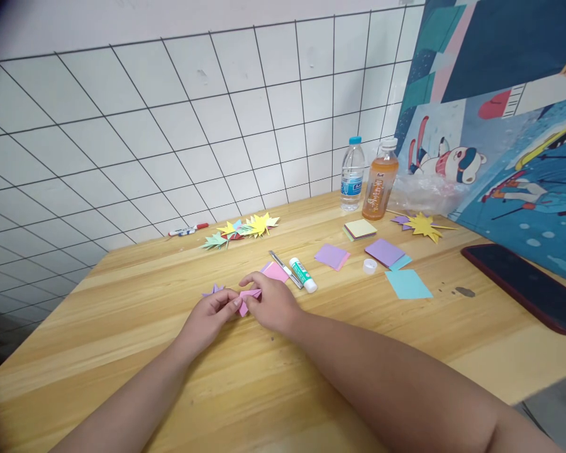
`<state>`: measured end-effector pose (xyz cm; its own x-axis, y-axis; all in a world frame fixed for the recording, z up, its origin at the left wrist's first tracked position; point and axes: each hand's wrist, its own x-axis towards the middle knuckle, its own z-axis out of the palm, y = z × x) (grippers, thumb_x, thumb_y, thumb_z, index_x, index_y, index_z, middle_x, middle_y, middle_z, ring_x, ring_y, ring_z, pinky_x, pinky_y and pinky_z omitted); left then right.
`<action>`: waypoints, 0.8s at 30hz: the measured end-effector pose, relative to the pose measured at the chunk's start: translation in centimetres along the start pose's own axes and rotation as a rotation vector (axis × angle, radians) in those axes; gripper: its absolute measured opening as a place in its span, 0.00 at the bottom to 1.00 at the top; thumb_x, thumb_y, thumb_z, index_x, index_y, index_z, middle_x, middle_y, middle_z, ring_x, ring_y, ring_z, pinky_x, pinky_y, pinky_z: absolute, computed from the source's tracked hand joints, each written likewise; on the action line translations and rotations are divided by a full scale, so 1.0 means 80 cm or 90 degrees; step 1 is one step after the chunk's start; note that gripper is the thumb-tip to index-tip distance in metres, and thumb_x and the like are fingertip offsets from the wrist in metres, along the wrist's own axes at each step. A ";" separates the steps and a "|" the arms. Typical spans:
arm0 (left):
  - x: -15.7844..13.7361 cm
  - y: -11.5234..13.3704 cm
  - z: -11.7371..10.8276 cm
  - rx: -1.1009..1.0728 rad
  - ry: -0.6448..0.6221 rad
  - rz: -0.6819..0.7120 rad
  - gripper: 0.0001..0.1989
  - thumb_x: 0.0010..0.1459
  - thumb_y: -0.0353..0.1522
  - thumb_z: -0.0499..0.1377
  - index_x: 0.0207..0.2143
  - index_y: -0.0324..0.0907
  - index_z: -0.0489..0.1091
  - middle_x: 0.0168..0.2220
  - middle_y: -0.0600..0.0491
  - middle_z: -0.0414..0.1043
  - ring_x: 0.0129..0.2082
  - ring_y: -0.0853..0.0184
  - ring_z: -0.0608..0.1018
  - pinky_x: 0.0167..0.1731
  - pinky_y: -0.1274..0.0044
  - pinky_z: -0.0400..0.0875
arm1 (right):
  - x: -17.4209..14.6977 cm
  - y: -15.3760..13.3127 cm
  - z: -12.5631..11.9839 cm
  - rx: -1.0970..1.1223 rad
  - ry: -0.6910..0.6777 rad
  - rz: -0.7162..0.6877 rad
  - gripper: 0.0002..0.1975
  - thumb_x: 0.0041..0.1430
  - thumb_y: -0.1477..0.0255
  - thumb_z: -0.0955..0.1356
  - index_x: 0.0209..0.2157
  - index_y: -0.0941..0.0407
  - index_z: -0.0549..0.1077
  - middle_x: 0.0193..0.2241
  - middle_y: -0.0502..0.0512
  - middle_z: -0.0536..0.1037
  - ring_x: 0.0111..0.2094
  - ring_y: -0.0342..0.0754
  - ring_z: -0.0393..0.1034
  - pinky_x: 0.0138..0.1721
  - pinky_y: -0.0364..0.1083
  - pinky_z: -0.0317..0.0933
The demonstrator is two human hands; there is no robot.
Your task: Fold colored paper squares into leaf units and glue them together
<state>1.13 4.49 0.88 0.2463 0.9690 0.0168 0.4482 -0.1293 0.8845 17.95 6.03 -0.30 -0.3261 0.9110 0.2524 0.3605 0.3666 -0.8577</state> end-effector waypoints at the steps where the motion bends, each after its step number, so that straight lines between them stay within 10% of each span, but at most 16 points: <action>1: 0.000 0.000 0.000 -0.001 -0.006 0.004 0.15 0.54 0.43 0.55 0.27 0.40 0.70 0.25 0.55 0.68 0.25 0.69 0.68 0.27 0.80 0.61 | 0.000 0.000 0.000 -0.002 0.000 0.002 0.14 0.52 0.75 0.64 0.42 0.52 0.68 0.29 0.48 0.75 0.29 0.43 0.68 0.31 0.41 0.58; 24: -0.002 0.009 0.000 0.024 -0.002 0.009 0.15 0.55 0.42 0.54 0.26 0.40 0.70 0.25 0.55 0.70 0.27 0.68 0.70 0.29 0.79 0.62 | 0.001 0.002 0.001 0.012 -0.015 0.002 0.14 0.53 0.75 0.64 0.42 0.52 0.68 0.31 0.48 0.75 0.31 0.43 0.68 0.31 0.41 0.58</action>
<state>1.42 4.24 1.52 0.2551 0.9665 0.0283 0.4773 -0.1513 0.8656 17.95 6.17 -0.46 -0.3462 0.9071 0.2395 0.3456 0.3606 -0.8663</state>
